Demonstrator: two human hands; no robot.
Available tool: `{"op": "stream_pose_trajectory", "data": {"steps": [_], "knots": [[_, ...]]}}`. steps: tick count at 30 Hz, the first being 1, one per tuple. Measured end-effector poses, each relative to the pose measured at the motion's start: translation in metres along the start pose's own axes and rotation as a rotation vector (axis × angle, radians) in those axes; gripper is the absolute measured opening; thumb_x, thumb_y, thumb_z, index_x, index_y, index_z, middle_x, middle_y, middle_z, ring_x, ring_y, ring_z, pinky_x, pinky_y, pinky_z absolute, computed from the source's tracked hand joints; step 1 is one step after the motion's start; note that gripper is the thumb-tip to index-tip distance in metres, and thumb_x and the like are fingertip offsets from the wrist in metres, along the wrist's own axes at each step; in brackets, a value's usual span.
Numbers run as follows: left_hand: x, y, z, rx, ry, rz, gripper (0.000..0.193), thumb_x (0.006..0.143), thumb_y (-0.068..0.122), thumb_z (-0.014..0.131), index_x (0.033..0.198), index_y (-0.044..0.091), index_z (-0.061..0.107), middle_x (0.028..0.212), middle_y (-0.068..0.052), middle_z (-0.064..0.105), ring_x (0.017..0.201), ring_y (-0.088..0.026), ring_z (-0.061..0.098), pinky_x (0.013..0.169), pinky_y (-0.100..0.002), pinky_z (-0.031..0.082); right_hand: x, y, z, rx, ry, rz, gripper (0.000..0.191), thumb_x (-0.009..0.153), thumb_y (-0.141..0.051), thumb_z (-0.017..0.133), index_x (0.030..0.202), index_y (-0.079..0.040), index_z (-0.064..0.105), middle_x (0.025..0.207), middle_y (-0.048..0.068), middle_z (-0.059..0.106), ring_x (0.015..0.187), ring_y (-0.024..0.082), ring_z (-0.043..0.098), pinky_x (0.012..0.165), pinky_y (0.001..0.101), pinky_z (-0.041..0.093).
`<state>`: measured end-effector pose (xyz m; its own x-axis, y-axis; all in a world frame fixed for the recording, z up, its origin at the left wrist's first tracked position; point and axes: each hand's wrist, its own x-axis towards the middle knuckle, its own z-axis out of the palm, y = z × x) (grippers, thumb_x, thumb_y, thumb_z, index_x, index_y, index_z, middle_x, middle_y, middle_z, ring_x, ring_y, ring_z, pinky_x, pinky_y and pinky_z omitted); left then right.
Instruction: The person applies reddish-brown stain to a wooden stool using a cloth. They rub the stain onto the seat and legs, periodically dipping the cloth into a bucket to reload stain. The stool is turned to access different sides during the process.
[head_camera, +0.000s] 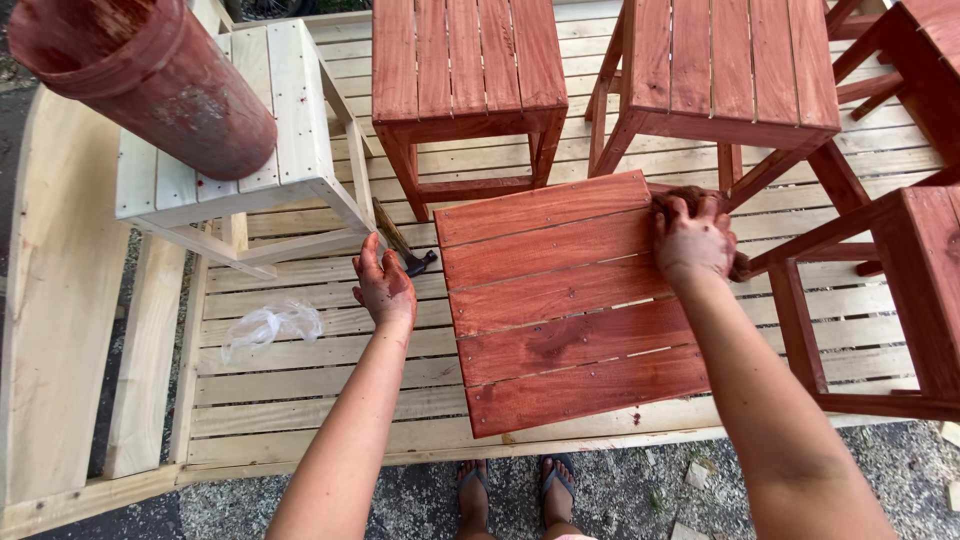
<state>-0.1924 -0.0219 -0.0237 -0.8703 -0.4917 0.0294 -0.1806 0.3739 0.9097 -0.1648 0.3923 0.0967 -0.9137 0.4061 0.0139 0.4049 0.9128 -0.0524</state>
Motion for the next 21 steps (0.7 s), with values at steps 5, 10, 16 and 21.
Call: {"op": "stream_pose_trajectory", "data": {"steps": [5,10,16,21], "knots": [[0.012,0.001,0.000,-0.449,-0.045,0.052,0.041,0.103,0.016,0.053,0.145,0.012,0.052,0.143,-0.002,0.052,0.126,-0.018,0.049,0.114,-0.042,0.027,-0.011,-0.122,0.003,0.158,-0.069,-0.214,0.060,0.105,-0.031,0.052,0.158,-0.049,0.032,0.150,0.023,0.041,0.117,0.042,0.061,0.095,0.0530,0.055],[0.021,0.002,-0.010,-0.502,-0.040,0.058,0.039,0.105,0.010,0.051,0.144,0.007,0.051,0.142,-0.006,0.052,0.127,-0.013,0.053,0.105,-0.023,0.044,-0.070,-0.277,0.020,0.070,-0.238,-0.476,0.067,0.101,-0.026,0.047,0.156,-0.048,0.015,0.166,0.016,0.019,0.146,0.047,0.026,0.108,0.0612,0.032],[0.036,-0.002,-0.006,-0.710,-0.038,-0.043,0.038,0.104,0.009,0.051,0.142,0.007,0.053,0.144,-0.008,0.055,0.126,-0.016,0.054,0.104,-0.028,0.045,-0.079,-0.296,0.013,0.081,-0.396,-0.519,0.048,0.104,-0.033,0.044,0.152,-0.040,0.042,0.162,0.015,0.030,0.145,0.044,0.035,0.115,0.0553,0.037],[0.037,-0.014,0.006,-0.631,-0.105,0.005,0.039,0.106,0.010,0.049,0.145,0.007,0.050,0.150,-0.009,0.048,0.137,-0.015,0.048,0.112,-0.027,0.040,-0.053,-0.265,0.013,0.022,-0.443,-0.482,0.066,0.105,-0.009,0.036,0.154,-0.052,0.034,0.167,0.010,0.019,0.145,0.046,0.032,0.119,0.0572,0.029]]}}
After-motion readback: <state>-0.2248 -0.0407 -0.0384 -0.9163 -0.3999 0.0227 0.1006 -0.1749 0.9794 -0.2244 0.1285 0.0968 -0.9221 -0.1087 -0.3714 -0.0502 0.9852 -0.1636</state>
